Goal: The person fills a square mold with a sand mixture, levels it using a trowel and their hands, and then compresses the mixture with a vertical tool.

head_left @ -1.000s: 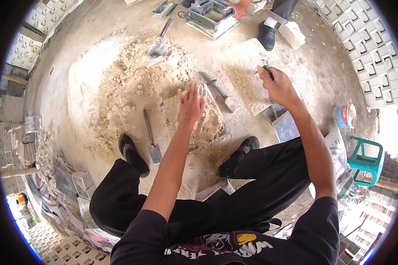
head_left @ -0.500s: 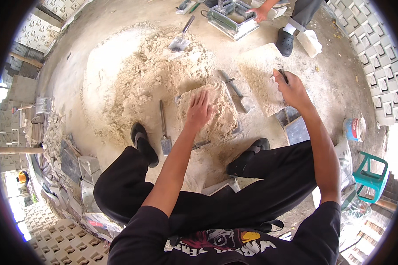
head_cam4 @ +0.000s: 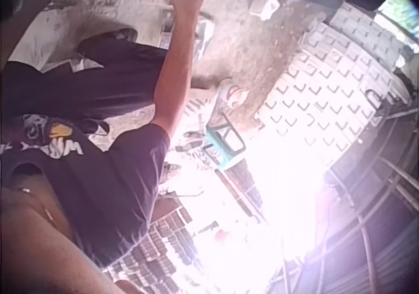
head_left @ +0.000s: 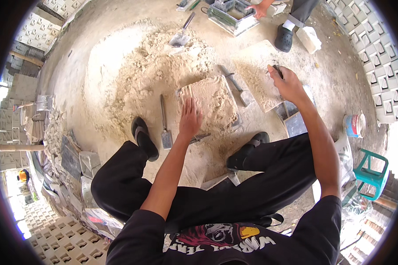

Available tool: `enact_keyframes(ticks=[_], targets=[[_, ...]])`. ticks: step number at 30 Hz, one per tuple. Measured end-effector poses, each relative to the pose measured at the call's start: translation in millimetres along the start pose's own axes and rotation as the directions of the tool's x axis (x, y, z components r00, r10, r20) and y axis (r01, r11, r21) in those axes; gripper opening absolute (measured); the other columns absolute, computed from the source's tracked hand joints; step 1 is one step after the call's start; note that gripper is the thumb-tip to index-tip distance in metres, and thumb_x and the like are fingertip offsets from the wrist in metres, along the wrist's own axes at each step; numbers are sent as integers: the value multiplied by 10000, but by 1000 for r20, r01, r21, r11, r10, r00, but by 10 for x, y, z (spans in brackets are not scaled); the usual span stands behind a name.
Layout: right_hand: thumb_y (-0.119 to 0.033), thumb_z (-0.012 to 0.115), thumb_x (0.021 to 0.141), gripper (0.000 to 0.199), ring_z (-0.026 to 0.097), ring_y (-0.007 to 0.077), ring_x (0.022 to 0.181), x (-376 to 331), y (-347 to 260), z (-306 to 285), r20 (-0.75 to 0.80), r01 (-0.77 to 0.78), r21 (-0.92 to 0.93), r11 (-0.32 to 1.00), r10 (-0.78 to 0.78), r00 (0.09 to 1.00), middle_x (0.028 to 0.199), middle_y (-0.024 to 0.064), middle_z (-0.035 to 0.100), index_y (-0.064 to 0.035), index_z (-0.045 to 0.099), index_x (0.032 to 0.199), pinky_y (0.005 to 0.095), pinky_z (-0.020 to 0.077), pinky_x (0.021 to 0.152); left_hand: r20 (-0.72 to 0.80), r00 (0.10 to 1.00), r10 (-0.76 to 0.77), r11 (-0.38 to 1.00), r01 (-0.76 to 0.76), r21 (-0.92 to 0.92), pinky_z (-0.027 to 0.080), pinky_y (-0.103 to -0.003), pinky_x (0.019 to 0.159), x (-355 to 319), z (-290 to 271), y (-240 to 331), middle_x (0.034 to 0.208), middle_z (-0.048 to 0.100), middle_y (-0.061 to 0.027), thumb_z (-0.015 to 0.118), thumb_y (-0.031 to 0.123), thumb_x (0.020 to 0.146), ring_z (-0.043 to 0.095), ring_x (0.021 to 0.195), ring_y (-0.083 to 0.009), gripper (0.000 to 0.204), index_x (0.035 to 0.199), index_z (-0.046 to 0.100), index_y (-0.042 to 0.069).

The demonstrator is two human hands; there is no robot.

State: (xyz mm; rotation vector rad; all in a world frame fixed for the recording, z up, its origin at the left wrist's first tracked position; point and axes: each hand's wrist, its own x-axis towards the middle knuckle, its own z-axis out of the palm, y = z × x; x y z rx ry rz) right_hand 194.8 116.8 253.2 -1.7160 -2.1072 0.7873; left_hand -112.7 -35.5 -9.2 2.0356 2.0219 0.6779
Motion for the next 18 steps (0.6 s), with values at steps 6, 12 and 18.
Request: enact_keyframes(ticks=[6,12,18], targets=[[-507,514,948,566,609,437,857,-11,53,34,16,42,2,999,-42,999,846,284,625,46,608,869,454,461,789,31,999,-19,999,18,36,160,-470,1180,-393,61,373,1553,189,-258,449,340,968,179,1452,-386,710,1476,196,-87],[-514,504,949,581,608,443,866,-94,93,53,30,64,-15,998,-64,998,869,292,628,53,601,864,464,459,790,130,990,-60,996,50,80,154,-465,1183,-730,71,509,1562,181,-243,455,363,962,176,1457,-373,727,1486,192,-67],[-517,495,951,582,609,444,873,-162,129,55,60,65,-82,995,-60,996,886,291,630,50,595,869,473,460,795,108,994,18,998,-25,65,133,-494,1181,-485,144,684,1567,153,-247,435,381,968,136,1463,-387,736,1493,168,-59]])
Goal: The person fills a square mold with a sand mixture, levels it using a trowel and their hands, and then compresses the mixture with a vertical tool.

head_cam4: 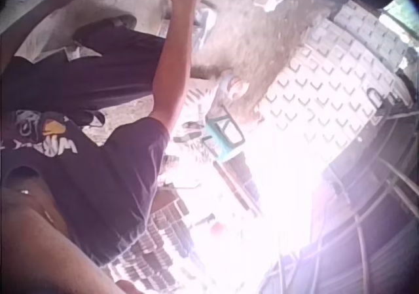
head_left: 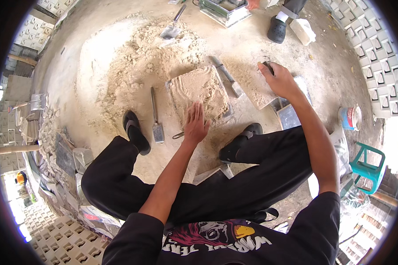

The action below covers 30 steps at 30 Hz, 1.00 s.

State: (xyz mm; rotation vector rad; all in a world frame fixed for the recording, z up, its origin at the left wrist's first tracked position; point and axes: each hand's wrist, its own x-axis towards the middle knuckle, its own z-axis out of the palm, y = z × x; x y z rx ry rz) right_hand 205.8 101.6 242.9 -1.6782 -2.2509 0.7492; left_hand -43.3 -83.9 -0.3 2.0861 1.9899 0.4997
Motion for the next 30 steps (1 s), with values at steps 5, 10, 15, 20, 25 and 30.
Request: enact_keyframes(ticks=[5,10,15,20,25,30], targets=[[-500,509,949,561,612,448,867,5,107,38,-51,21,14,1000,-20,999,861,290,630,48,597,861,477,462,787,-18,999,-26,999,25,-25,106,-482,1189,306,212,406,1579,136,-228,414,409,973,116,1473,-361,750,1499,153,-57],[-494,514,946,559,616,458,907,55,168,40,-49,-20,6,1000,20,999,895,302,636,52,611,876,479,467,810,-32,996,79,996,-80,-35,87,-475,1195,449,329,626,1584,140,-210,402,410,979,123,1477,-332,739,1500,157,-54],[-512,499,943,585,608,470,951,100,292,118,-77,0,-55,998,-4,997,940,313,639,57,626,903,495,464,852,78,956,282,959,-279,-42,92,-484,1194,491,355,695,1581,161,-200,386,417,985,144,1476,-310,716,1498,185,-39],[-531,493,938,609,607,474,974,114,277,194,-75,7,-115,993,-15,997,955,313,643,60,638,921,497,466,875,95,950,298,952,-290,-94,96,-479,1195,503,215,568,1571,194,-200,384,404,985,163,1471,-319,683,1499,215,-12],[-557,484,931,660,619,479,950,112,78,319,-52,-14,-110,994,9,999,932,334,639,84,637,926,502,478,856,-226,969,105,957,-161,-243,204,-477,1171,702,-204,165,1568,219,-178,517,164,934,269,1426,-344,618,1482,275,11],[-563,457,938,688,626,479,931,249,-289,607,9,-12,-17,1000,12,1000,915,344,638,102,632,913,499,489,839,-298,942,-153,930,35,-367,477,-413,953,951,-1120,-404,1364,511,-208,561,107,906,584,1120,-355,365,1267,560,49]])
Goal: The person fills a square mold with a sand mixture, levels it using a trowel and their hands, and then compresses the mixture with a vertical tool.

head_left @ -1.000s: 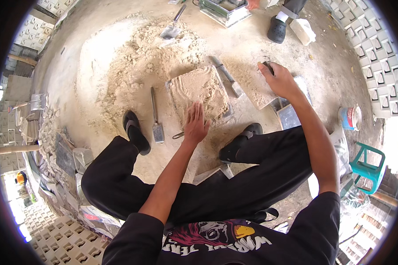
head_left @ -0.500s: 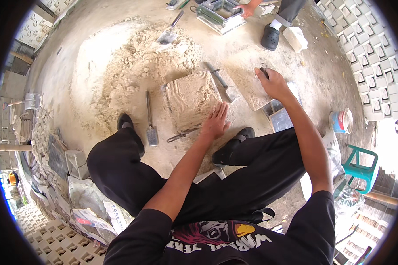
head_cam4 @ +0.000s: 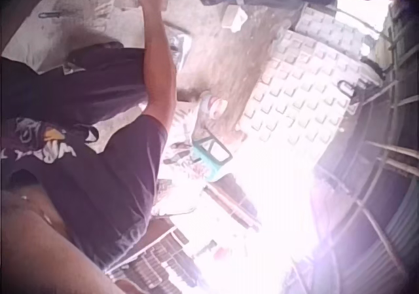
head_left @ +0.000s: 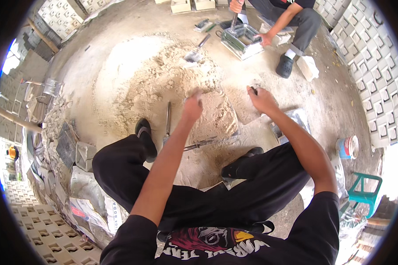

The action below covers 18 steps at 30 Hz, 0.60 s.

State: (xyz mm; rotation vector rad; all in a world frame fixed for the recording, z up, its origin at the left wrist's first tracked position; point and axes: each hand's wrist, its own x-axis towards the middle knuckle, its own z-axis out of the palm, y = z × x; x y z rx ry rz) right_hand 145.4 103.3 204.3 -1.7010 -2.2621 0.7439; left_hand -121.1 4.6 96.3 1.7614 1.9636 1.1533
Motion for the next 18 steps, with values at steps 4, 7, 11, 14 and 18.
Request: enact_keyframes(ticks=[4,7,11,14,18], targets=[[-560,442,945,690,645,453,907,219,-377,297,-34,155,62,986,-153,988,882,326,647,103,630,910,505,492,817,-196,979,-54,997,64,47,536,-375,798,468,-676,-242,973,699,-178,598,134,901,685,898,-320,189,1050,669,44],[-538,469,945,656,682,401,765,368,-889,523,44,97,173,980,-106,993,813,281,664,95,617,857,483,522,729,-221,967,-130,988,145,54,520,-435,709,730,-1104,-431,848,685,-179,628,181,890,667,798,-357,146,944,676,53],[-466,512,950,547,666,279,523,976,-1208,1133,135,-98,466,879,39,990,667,181,656,59,584,817,406,530,553,-246,944,-220,935,276,222,514,-439,690,1191,-1303,-463,798,673,-184,623,244,891,653,768,-374,196,911,648,50],[-448,509,954,526,661,290,521,1481,-1525,1792,112,-90,489,868,40,993,650,184,645,66,579,870,404,531,563,-300,928,-222,937,288,199,514,-440,715,1442,-1334,-1095,811,672,-186,613,282,891,651,791,-370,241,927,640,46],[-406,524,959,456,683,264,625,2262,-1817,2737,2,23,529,848,-28,1000,731,159,669,47,578,960,382,521,611,-292,919,-265,942,311,126,497,-459,808,1709,-1296,-2030,951,671,-180,585,287,906,636,917,-365,273,1021,637,46]])
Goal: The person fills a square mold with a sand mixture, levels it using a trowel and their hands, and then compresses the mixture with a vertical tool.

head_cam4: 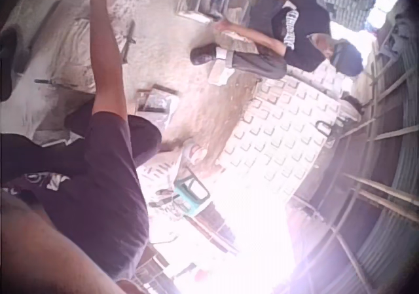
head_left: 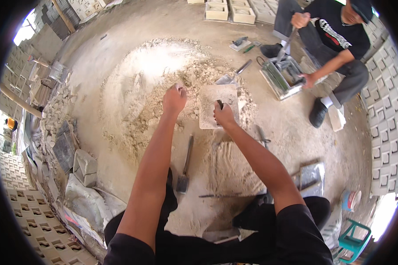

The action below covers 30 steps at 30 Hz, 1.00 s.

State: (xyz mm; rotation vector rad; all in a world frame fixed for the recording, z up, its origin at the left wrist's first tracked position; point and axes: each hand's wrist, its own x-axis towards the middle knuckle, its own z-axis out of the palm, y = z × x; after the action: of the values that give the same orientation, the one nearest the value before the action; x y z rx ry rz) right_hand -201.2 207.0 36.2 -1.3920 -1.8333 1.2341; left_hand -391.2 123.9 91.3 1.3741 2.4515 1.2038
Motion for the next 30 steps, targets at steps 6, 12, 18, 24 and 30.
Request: enact_keyframes(ticks=[6,12,18,24,30], targets=[[-358,637,889,426,657,396,870,817,507,694,54,-17,113,994,11,998,863,258,660,59,595,964,446,505,769,78,995,-57,995,49,92,357,-509,1031,215,649,-709,1285,542,-216,517,320,949,495,1213,-382,423,1249,549,24],[-358,637,875,428,645,439,850,939,89,610,171,19,-343,939,43,984,872,278,660,68,623,909,461,512,766,175,979,108,971,-142,193,178,-490,1166,455,1265,-1141,1476,375,-200,439,335,988,290,1407,-349,542,1418,381,10],[-331,630,888,358,668,379,725,1779,-223,20,43,180,-330,927,-176,983,750,221,658,27,635,884,436,522,688,266,910,319,935,-348,69,104,-486,1191,1189,1933,-791,1539,301,-170,408,359,994,201,1460,-311,608,1484,279,22],[-256,641,863,267,677,338,767,3527,118,46,-163,150,-142,978,-173,971,782,183,678,10,638,886,415,519,697,335,933,134,951,-216,220,17,-500,1202,1487,2241,-683,1581,215,-142,364,461,982,110,1487,-256,693,1506,229,28],[-286,659,843,446,627,413,979,4866,552,208,-341,220,-353,909,-344,875,1030,251,655,-34,548,1194,473,500,827,390,915,100,953,-200,226,29,-524,1195,1548,2246,-711,1590,190,-136,431,411,954,105,1486,-286,685,1502,250,41]])
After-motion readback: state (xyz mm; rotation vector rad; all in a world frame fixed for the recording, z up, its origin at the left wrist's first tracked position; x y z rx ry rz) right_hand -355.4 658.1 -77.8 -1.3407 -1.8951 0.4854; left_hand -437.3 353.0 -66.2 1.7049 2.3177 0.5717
